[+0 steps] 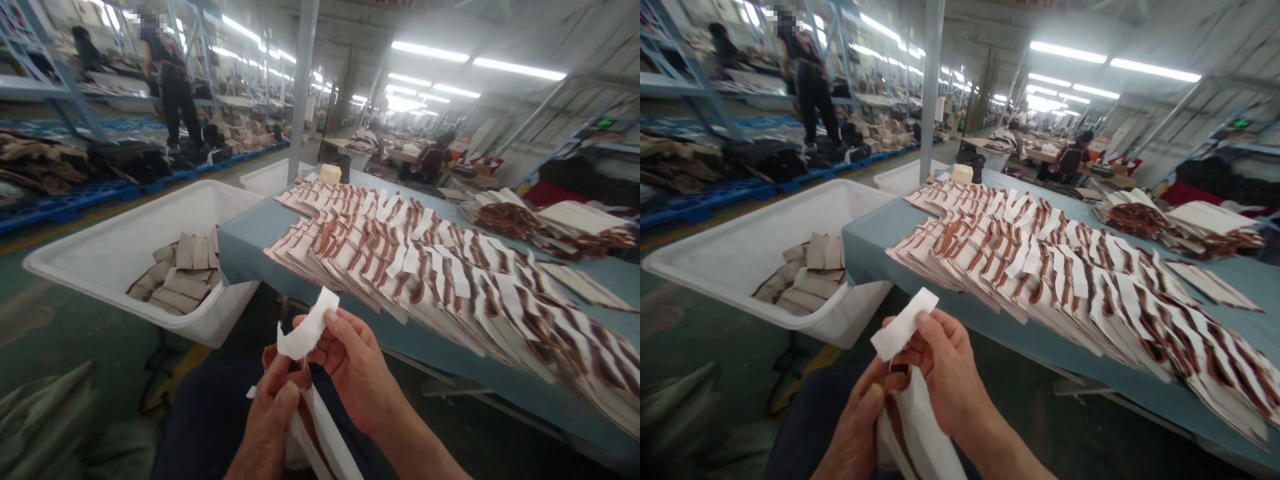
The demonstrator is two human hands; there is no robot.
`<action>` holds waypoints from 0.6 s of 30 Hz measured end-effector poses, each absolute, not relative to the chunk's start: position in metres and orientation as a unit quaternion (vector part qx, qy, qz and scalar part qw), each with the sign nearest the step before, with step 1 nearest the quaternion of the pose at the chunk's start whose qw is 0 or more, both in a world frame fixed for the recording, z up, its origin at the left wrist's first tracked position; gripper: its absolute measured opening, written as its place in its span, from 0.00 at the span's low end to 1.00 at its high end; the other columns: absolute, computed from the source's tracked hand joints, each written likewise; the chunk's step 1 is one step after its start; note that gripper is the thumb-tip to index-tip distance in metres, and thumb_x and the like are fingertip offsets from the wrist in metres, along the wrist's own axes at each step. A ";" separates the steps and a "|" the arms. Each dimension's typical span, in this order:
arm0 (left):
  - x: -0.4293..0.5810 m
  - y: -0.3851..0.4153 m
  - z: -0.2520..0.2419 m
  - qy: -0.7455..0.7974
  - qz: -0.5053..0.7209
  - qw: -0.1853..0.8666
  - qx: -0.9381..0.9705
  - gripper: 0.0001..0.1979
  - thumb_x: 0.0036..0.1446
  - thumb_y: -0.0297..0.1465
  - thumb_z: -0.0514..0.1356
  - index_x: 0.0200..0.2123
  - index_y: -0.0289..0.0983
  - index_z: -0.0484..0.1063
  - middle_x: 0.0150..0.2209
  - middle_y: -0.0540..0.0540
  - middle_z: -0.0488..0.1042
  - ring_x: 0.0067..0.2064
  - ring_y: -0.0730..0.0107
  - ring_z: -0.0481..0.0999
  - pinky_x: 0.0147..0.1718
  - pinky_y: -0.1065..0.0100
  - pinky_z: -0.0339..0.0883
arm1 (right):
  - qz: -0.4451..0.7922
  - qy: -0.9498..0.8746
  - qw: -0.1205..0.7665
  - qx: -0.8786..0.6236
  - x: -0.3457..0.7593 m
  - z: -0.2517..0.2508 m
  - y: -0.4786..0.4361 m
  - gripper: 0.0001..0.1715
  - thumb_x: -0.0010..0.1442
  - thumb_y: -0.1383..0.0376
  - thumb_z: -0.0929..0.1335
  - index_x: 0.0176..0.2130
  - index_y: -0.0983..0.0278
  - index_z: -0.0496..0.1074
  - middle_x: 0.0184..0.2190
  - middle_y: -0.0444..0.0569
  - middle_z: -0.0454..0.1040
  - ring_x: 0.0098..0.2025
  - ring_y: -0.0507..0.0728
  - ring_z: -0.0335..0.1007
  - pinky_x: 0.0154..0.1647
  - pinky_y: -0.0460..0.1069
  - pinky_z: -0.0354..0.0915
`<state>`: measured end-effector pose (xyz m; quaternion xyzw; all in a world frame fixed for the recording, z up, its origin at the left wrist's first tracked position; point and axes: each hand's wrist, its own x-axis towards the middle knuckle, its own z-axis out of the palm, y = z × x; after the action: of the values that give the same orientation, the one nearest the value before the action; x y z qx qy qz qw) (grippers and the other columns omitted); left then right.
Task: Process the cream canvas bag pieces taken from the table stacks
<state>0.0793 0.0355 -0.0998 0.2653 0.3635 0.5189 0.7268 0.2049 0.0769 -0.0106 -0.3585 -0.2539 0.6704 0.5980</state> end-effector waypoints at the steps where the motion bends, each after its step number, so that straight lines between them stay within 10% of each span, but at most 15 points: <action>1: 0.080 0.038 -0.095 0.351 0.537 0.732 0.228 0.37 0.43 0.59 0.79 0.49 0.40 0.85 0.36 0.45 0.84 0.34 0.61 0.83 0.33 0.67 0.79 | 0.666 -0.246 0.606 -0.359 0.205 -0.015 0.073 0.25 0.49 0.48 0.87 0.35 0.63 0.85 0.31 0.48 0.87 0.27 0.52 0.81 0.30 0.43 0.78; 12: 0.074 0.040 -0.060 0.507 0.592 0.621 0.080 0.35 0.19 0.50 0.86 0.29 0.34 0.84 0.24 0.47 0.83 0.22 0.65 0.80 0.22 0.68 0.78 | 0.597 -0.194 0.632 -0.455 0.213 -0.066 0.037 0.29 0.43 0.46 0.88 0.33 0.64 0.86 0.28 0.48 0.85 0.27 0.50 0.80 0.27 0.41 0.76; 18: 0.064 0.042 -0.073 0.587 0.564 0.579 0.044 0.16 0.40 0.38 0.79 0.29 0.33 0.83 0.22 0.47 0.83 0.22 0.60 0.82 0.22 0.66 0.81 | 0.510 -0.335 0.617 -0.497 0.215 -0.064 0.037 0.28 0.55 0.43 0.82 0.32 0.65 0.84 0.23 0.48 0.82 0.25 0.51 0.76 0.28 0.43 0.72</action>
<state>0.0644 0.0418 -0.0726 0.0435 0.5873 0.5643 0.5787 0.2151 0.0368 -0.0639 -0.4973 -0.3352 0.5096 0.6169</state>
